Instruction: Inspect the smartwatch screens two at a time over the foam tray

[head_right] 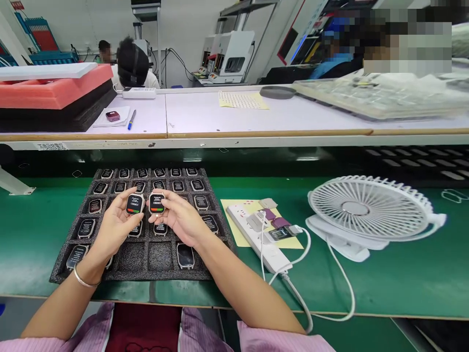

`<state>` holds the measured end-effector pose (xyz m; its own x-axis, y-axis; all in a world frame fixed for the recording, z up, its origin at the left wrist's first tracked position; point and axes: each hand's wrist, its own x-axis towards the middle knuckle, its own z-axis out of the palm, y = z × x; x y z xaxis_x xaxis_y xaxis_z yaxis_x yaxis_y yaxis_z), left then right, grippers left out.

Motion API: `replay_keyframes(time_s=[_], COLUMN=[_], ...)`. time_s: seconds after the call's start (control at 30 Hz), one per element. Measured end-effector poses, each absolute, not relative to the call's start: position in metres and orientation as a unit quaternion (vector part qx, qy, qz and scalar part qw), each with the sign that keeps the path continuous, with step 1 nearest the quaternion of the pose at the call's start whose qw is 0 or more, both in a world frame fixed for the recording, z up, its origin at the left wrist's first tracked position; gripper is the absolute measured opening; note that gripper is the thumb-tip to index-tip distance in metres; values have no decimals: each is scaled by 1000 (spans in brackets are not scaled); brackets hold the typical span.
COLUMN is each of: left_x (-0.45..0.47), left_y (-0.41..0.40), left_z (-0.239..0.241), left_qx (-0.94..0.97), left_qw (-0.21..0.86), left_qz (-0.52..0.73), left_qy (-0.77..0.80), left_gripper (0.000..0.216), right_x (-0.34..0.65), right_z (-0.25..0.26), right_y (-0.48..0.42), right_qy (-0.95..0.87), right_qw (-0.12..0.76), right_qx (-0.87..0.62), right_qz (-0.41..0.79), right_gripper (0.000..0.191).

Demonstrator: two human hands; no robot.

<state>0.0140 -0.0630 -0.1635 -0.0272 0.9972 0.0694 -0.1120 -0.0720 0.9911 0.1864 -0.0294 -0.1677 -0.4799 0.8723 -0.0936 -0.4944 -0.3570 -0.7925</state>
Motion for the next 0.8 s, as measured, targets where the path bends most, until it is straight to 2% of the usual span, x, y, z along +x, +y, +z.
replay_keyframes(time_s=[0.37,0.8], left_x=[14,12], left_y=[-66,-66], left_z=[-164,-167], left_qx=[479,483], left_qw=[512,529], left_qz=[550,541], left_qy=[455,440], left_gripper=[73,58], right_x=[187,188], right_z=[-172,-174], right_y=[-34,-33], right_qy=[-412,-417], right_qw=[432,440], right_qx=[-263,-261], right_qz=[758,751], right_gripper=[45,46])
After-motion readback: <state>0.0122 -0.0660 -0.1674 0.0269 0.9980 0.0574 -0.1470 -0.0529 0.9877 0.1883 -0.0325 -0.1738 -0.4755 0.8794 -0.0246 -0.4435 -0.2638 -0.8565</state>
